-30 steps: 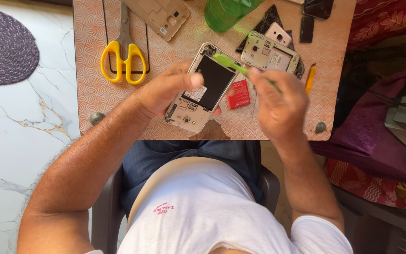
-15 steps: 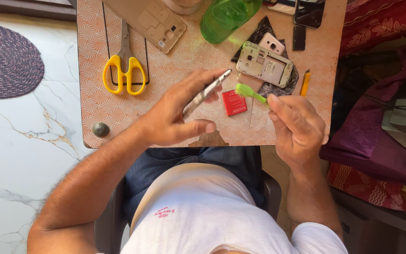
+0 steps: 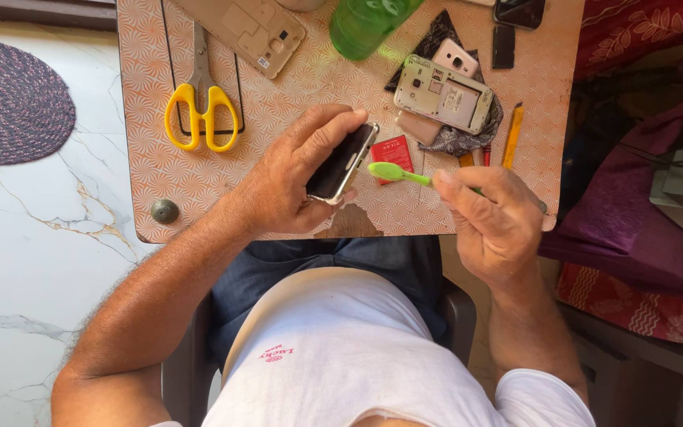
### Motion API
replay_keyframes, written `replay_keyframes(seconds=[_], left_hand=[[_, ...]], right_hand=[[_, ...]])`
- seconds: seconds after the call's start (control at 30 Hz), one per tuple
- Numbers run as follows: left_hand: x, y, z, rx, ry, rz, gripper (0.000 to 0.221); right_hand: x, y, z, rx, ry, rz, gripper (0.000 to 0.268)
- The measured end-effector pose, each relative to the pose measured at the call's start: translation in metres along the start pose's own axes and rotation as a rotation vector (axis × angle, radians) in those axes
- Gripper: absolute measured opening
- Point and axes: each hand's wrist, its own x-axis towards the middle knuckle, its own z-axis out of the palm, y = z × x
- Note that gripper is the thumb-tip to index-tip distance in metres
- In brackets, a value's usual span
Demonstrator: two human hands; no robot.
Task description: The person cleans the internal chassis and external housing of a mobile phone. They apply a liquid from a green bottle and scrub various parts of the device using a brush.
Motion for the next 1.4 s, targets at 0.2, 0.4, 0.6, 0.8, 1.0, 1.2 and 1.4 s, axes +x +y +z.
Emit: replay_keyframes(seconds=[0.2,0.4,0.6,0.8,1.0,1.2,1.4], left_hand=[[0.001,0.001,0.003,-0.033,-0.029,0.000,0.092],[0.004,0.006,0.004,-0.087,-0.016,0.014,0.094],[0.004,0.014,0.008,-0.097,0.035,0.009,0.085],[0.003,0.014,0.009,-0.088,0.057,0.023,0.076],[0.010,0.013,0.010,-0.077,0.077,0.080,0.075],[0.020,0.024,0.005,-0.078,0.090,0.091,0.072],[0.017,0.017,0.006,-0.055,0.102,0.097,0.072]], right_hand=[[-0.001,0.001,0.006,-0.025,-0.022,-0.005,0.031],[-0.004,0.002,0.008,-0.006,-0.013,0.003,0.031],[-0.007,-0.002,0.010,0.024,-0.043,0.020,0.034],[-0.007,-0.003,-0.008,-0.074,0.019,-0.025,0.031],[-0.009,-0.011,-0.007,-0.063,-0.011,-0.059,0.033],[-0.007,-0.009,-0.001,-0.111,-0.022,-0.061,0.037],[-0.005,-0.007,-0.001,-0.103,-0.006,-0.073,0.036]])
